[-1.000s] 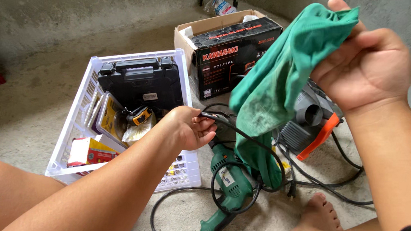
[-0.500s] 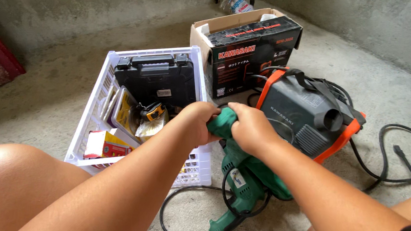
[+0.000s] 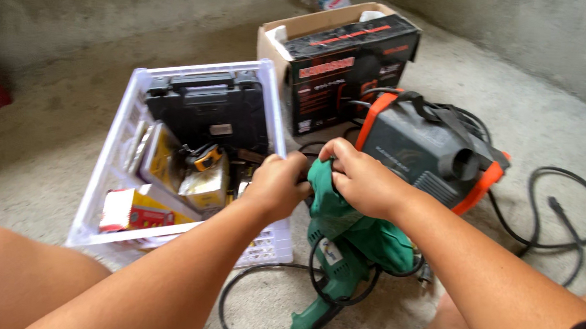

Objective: The person sits on the floor and cleans a handheld angle grinder using a green cloth, then switches to a yellow cloth to wipe the power cord. The person then picks up a green drill and wipes it with the yellow cloth before placing it back down.

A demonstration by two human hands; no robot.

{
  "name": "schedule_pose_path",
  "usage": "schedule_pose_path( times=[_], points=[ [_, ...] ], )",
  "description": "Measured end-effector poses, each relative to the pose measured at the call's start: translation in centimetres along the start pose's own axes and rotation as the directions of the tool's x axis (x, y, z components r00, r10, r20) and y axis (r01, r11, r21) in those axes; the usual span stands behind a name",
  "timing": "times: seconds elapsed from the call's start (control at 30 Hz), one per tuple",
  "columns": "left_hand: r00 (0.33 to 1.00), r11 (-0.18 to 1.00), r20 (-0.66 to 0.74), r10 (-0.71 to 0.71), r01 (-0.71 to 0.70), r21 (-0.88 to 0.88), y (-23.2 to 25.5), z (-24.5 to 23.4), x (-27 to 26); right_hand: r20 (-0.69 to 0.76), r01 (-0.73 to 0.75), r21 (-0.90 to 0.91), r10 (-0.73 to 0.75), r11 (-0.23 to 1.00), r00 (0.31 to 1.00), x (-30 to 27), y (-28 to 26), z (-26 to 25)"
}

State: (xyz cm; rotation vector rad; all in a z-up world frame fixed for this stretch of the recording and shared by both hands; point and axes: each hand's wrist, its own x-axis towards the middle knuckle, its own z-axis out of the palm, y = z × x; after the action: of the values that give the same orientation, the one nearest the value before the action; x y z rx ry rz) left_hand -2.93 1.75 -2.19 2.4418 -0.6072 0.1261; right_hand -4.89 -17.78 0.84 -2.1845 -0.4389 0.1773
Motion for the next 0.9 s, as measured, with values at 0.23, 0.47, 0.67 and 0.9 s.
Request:
schedule_pose_path(
  times=[0.23, 0.47, 0.67, 0.9],
  points=[
    [0.988, 0.981, 0.022, -0.156, 0.157, -0.112, 1.4, 0.0, 0.3, 0.028, -0.214, 0.154, 0.212, 0.965, 0.977, -2.9, 5.1, -5.6],
    [0.999, 0.989, -0.052, -0.004, 0.011, 0.146, 1.1, 0.0, 0.2, 0.030, -0.186, 0.368, 0.188, 0.911, 0.982, -2.6, 4.4, -6.4],
    [0.999, 0.919, -0.032, -0.036, 0.021, -0.393, 4.2, 1.8, 1.6, -0.173, -0.060, -0.100, 0.042, 0.993, 0.984, -0.1, -0.5, -2.7],
    [0.900, 0.709, 0.218, -0.376, 0.431, -0.558, 5.5, 0.5, 1.4, -0.377, -0.113, -0.233, 0.018, 0.966, 0.926, 0.1, 1.2, -1.5]
  ],
)
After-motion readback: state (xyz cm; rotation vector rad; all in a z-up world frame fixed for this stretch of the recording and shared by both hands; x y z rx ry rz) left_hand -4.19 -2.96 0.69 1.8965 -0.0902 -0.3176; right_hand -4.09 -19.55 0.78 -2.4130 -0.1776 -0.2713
